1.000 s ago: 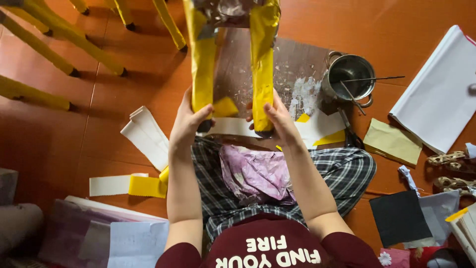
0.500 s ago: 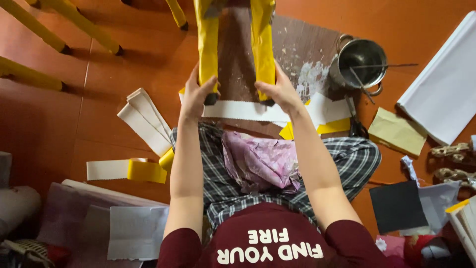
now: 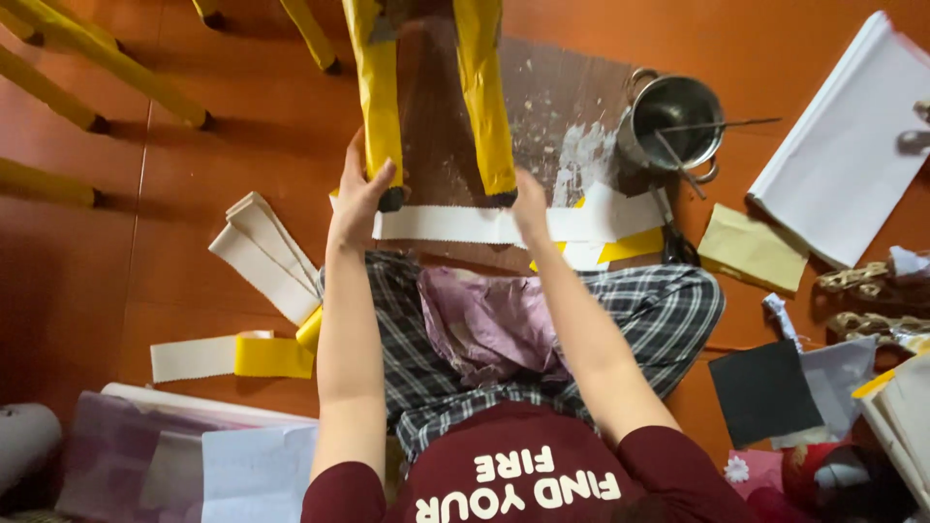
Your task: Applying paper strips to a giraffe sculpture frame using adhesive
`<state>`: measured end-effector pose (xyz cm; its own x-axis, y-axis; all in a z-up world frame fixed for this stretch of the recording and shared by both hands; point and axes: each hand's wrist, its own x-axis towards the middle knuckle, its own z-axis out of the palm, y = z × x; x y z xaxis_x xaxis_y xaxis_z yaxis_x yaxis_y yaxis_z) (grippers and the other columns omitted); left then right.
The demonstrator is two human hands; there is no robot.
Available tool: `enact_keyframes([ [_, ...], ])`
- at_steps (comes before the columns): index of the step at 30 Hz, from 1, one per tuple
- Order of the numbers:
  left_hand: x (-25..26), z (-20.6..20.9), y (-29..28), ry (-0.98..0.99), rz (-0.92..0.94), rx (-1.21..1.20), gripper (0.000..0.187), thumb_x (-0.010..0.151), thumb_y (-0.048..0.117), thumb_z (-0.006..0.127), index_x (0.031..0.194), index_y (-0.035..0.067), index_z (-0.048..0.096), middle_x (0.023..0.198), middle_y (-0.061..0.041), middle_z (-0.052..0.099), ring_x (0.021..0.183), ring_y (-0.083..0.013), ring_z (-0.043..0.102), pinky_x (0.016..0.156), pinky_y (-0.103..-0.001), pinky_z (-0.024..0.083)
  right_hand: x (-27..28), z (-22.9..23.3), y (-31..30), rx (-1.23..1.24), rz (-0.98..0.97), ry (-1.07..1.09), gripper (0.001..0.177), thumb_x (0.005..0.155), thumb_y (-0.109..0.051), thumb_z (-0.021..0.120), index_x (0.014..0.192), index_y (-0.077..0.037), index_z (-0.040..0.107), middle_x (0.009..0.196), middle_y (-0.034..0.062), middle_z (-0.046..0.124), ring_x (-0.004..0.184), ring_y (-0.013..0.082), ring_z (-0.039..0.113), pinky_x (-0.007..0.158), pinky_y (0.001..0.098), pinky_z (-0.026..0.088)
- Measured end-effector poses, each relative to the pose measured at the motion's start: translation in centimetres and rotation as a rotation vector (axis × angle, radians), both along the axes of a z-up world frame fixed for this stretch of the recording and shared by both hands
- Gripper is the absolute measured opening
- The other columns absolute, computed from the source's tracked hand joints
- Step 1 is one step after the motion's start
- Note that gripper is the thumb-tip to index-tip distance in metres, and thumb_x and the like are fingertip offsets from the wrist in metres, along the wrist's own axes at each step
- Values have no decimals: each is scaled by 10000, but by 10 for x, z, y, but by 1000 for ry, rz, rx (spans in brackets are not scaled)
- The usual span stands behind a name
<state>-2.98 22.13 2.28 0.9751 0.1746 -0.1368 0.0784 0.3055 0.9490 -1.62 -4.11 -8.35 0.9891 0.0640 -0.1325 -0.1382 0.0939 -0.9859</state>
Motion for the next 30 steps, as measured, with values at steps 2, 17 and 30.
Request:
enact_keyframes([
  [2, 3, -9, 3, 41, -46, -16, 907, 938, 306, 805, 1618, 137, 229, 1050, -280, 665, 803, -342, 744, 701, -455, 669, 9, -107, -34, -643, 109, -143, 464, 965, -273, 697, 1371, -63, 621, 1324, 238, 597, 1284, 430, 505, 1124, 543, 373],
  [17, -102, -76, -63, 121, -105, 917, 650, 863, 346, 775, 1453, 162, 576, 1313, -266, 608, 1257, -457, 585, 1066, -561, 458, -66, -38, -57, -1044, 272, -846, 222, 747, -214, 794, 891, -171, 629, 1102, 12, 666, 1029, 271, 670, 816, 415, 535],
  [30, -82, 91, -142, -312, -661, 596, 122, 929, 190, 776, 1011, 100, 769, 854, -109, 770, 800, -287, 728, 999, -567, 481, -113, 200, -166, -779, 220, -646, 710, 886, -196, 805, 1488, 6, 486, 1457, 311, 495, 1371, 474, 467, 1136, 561, 371],
])
